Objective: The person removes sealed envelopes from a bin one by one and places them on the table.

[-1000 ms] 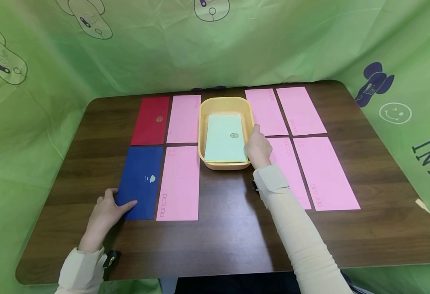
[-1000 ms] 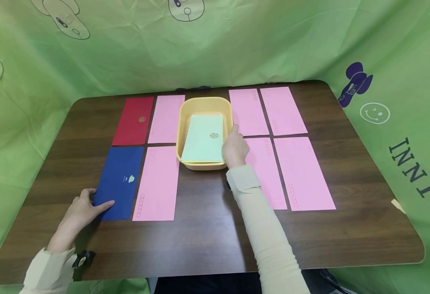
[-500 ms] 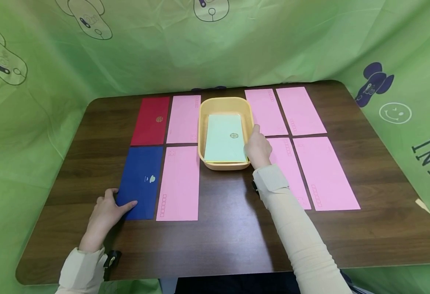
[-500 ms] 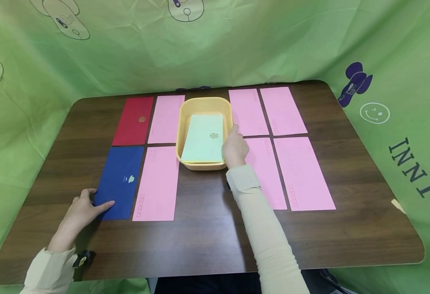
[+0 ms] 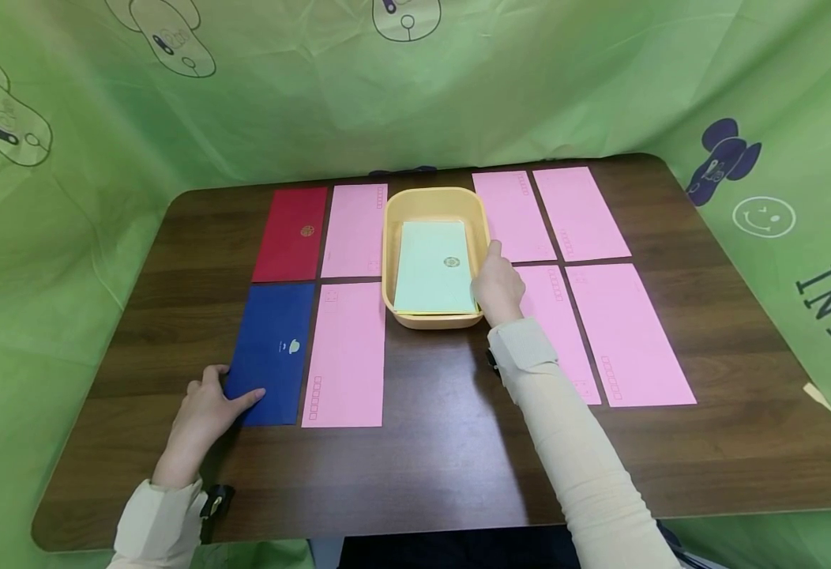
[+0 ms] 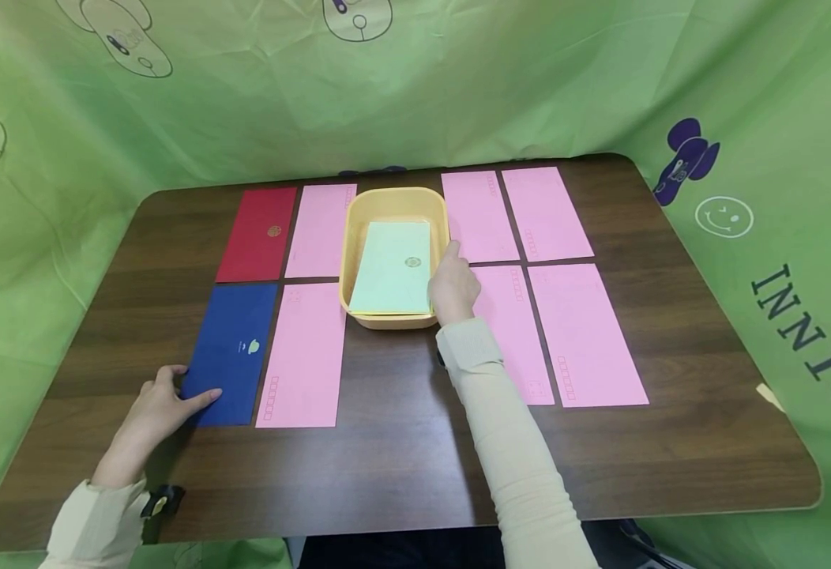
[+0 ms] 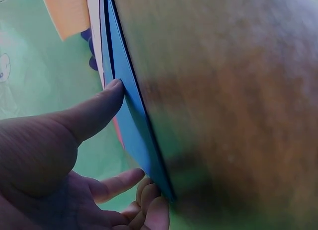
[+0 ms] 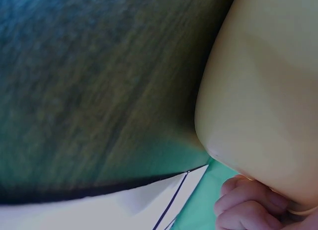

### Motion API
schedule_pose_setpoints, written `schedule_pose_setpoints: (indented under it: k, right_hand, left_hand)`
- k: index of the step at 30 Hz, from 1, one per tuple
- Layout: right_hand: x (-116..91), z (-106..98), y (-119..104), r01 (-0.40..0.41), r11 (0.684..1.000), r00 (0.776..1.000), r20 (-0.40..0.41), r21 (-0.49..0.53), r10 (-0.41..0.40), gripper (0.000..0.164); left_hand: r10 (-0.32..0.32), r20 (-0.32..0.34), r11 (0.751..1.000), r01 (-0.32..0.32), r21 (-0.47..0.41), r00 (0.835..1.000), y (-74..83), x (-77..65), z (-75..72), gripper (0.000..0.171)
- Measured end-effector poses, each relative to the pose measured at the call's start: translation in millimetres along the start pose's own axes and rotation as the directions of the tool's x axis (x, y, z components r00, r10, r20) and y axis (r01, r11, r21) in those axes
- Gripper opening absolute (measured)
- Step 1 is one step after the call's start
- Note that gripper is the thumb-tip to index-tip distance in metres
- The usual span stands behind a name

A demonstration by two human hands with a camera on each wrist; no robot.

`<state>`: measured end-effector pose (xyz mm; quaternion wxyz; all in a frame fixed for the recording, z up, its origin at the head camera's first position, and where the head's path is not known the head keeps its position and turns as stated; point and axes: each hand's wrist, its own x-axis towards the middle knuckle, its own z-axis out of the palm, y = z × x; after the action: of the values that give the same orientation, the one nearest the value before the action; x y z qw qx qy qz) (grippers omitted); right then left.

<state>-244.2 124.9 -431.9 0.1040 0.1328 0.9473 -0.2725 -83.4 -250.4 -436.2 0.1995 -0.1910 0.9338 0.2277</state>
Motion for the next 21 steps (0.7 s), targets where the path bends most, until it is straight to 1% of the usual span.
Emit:
schedule_pose_setpoints:
  k: [14,21]
  right_hand:
    - [2.2,0.6,2.3,0.013,1.0,1.0,-0.015,0.005,-0.013,0.043]
    - [2.0,0.7,1.1,-0.003,1.0,1.0,0.004,0.005,0.003,0.044]
  left_hand:
    - [0.003,-0.005,1.0,-0.003,0.006,1.0,-0.6,1.6,1.2,0.087]
    - [0.006,0.001,1.0,-0.006,-0.016,1.0,-3.7,-0.4,0.7,0.09]
